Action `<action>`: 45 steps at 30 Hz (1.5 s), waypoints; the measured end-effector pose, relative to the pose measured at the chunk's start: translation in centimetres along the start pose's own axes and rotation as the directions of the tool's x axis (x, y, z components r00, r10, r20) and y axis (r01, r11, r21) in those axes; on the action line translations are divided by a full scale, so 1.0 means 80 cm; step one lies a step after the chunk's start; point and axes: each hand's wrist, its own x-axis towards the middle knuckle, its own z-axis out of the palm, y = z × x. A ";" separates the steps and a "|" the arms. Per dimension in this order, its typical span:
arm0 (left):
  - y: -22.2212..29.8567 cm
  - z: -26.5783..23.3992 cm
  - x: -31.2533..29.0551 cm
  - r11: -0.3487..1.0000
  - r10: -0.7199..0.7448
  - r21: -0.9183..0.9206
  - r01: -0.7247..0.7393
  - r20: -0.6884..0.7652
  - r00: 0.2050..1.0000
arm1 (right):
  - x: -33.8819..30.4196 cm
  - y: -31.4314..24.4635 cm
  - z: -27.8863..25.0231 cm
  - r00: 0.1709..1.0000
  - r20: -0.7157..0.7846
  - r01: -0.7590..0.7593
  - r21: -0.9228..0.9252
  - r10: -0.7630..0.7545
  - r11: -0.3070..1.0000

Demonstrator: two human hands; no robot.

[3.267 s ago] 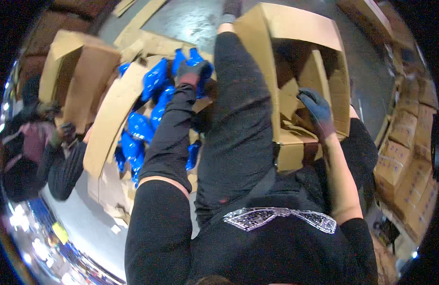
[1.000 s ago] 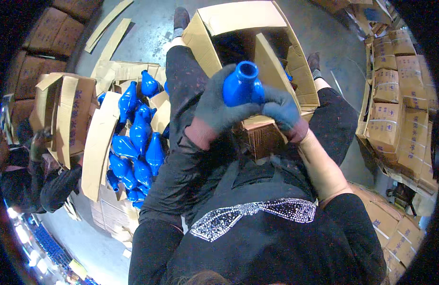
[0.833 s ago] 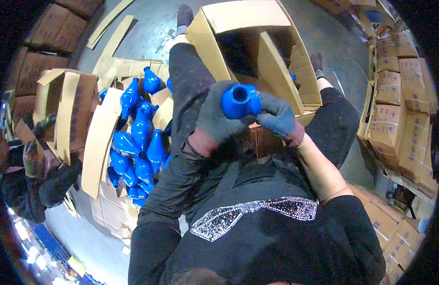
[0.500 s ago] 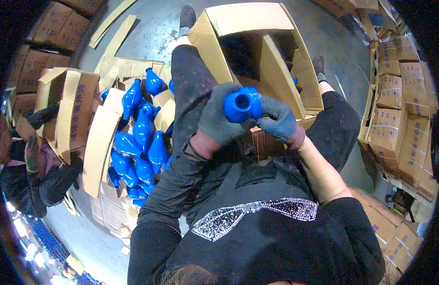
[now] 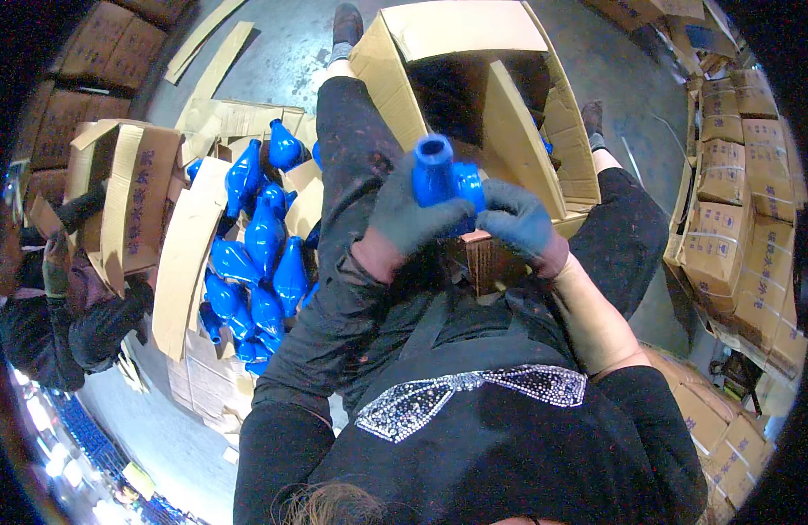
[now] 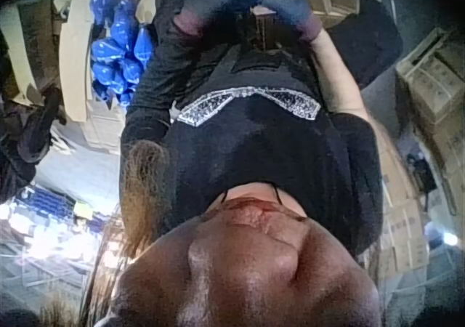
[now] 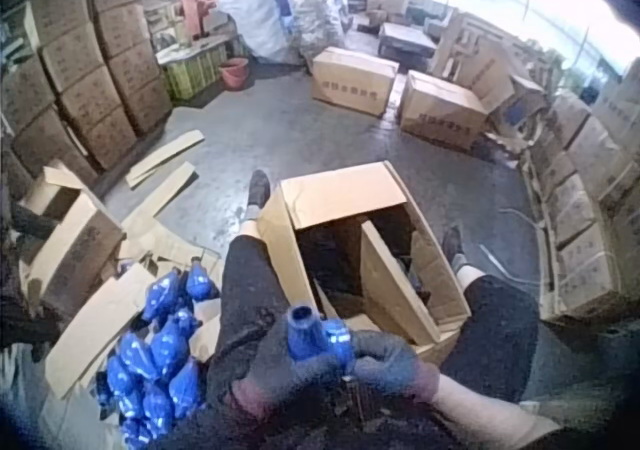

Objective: Packing blue painted ductile iron water meter housings and cardboard inserts into shipping boxes.

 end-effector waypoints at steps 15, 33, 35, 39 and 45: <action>-0.012 -0.014 0.007 0.306 -0.323 -0.881 0.361 0.261 0.910 | 0.024 -0.062 0.013 0.998 0.067 -0.036 0.690 -0.015 0.723; -0.004 -0.047 -0.011 0.124 -0.185 -0.972 0.200 0.176 0.967 | 0.054 -0.079 0.046 0.982 0.038 0.097 0.749 -0.188 0.656; -0.008 -0.055 -0.012 0.248 -0.196 -0.958 0.147 0.099 0.976 | 0.057 -0.082 0.055 0.976 -0.094 0.208 0.658 -0.196 0.723; -0.027 -0.075 -0.013 -0.082 0.041 -0.935 0.346 0.344 0.938 | 0.063 -0.072 0.042 0.992 -0.085 0.126 0.728 -0.094 0.674; -0.068 -0.097 -0.013 -0.270 0.315 -0.855 0.444 0.357 0.879 | 0.067 -0.061 0.063 0.999 -0.002 0.031 0.695 -0.041 0.718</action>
